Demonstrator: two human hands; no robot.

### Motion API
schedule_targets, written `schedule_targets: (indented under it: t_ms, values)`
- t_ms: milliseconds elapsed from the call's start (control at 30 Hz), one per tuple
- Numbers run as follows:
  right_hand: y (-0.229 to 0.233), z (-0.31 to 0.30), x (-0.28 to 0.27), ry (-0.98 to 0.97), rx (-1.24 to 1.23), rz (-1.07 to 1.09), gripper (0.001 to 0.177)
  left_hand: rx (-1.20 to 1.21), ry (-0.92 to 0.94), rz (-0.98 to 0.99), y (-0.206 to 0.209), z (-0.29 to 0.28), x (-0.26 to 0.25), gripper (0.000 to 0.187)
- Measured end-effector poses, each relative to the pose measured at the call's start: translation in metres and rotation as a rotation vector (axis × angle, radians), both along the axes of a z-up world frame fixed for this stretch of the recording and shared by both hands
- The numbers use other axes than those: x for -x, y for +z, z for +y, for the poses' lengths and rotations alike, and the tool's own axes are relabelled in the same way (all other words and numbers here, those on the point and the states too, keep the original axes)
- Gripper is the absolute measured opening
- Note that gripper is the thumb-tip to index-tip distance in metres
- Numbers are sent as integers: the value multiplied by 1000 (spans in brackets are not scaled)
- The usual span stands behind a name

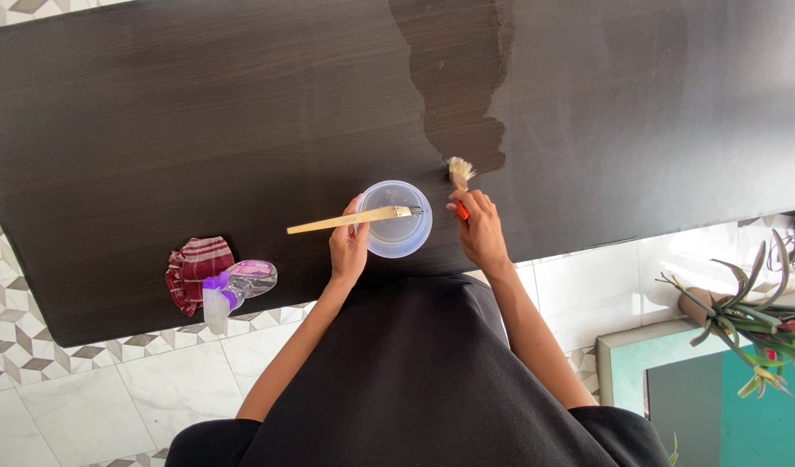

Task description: The person rubs a cloth over a table surface and then applies a liquid from a container using a brush.

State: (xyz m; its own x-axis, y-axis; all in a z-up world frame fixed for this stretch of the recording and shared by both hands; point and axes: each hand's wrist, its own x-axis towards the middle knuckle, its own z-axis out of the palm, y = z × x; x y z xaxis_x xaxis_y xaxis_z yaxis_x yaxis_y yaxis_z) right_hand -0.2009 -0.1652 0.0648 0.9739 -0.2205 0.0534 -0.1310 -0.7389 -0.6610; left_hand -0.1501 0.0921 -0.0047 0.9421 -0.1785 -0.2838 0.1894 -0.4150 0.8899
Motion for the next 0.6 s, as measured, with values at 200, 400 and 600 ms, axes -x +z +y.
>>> schedule_targets:
  t_ms: [200,400,600]
  values:
    - [-1,-22,10,-74,77,-24,16,-8,-2,21,6,-1,-2,43]
    - [-2,-46,7,-185,86,98,17,18,28,-3,9,-16,0,43]
    - [-1,-47,5,72,15,64,19,90,88,-49,6,-37,10,44]
